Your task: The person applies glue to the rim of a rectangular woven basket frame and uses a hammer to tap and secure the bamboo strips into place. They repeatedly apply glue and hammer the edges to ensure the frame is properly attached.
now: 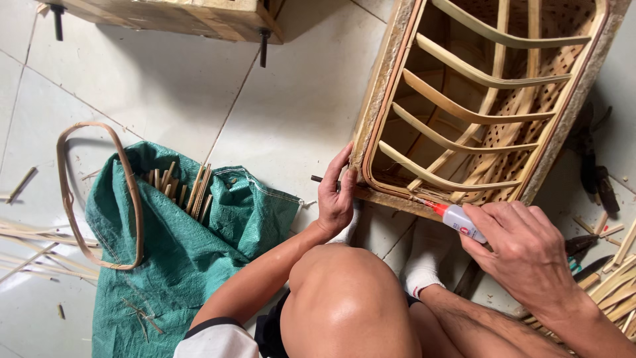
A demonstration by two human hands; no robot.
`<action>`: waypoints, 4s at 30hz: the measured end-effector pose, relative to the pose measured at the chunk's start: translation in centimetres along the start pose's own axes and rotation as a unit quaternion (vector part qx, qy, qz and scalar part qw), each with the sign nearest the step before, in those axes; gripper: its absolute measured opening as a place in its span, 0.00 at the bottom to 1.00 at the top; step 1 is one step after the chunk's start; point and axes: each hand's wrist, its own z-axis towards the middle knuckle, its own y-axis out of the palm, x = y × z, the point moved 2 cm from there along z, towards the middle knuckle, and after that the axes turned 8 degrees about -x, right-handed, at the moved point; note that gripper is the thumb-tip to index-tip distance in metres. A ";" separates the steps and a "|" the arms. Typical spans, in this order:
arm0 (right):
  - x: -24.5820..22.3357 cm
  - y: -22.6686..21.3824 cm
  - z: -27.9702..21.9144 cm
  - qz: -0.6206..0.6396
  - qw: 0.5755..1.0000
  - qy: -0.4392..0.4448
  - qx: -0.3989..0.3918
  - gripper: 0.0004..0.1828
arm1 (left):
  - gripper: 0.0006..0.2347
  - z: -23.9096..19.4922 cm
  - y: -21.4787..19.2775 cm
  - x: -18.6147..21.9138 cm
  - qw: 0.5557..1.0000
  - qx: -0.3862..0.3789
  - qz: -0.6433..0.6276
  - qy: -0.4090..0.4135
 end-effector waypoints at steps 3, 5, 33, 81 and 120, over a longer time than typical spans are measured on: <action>-0.9 0.0 1.0 0.012 1.000 -0.022 0.006 0.28 | 0.19 -0.1 -0.2 0.0 1.000 0.001 -0.003 -0.009; -1.5 0.2 1.9 0.007 0.999 -0.037 0.006 0.28 | 0.19 0.0 -0.2 0.1 1.000 0.002 0.002 -0.002; 3.0 -7.6 17.8 -0.157 0.962 -0.207 0.082 0.24 | 0.13 4.9 -4.6 -0.8 0.994 0.065 -0.071 -0.055; 6.0 -12.5 29.6 -0.316 0.893 -0.287 0.144 0.11 | 0.23 6.4 -5.4 2.0 0.998 -0.028 0.001 -0.064; 41.0 17.8 -6.0 0.481 0.705 0.398 0.337 0.22 | 0.37 8.4 -0.9 6.0 0.910 -0.064 0.400 -0.088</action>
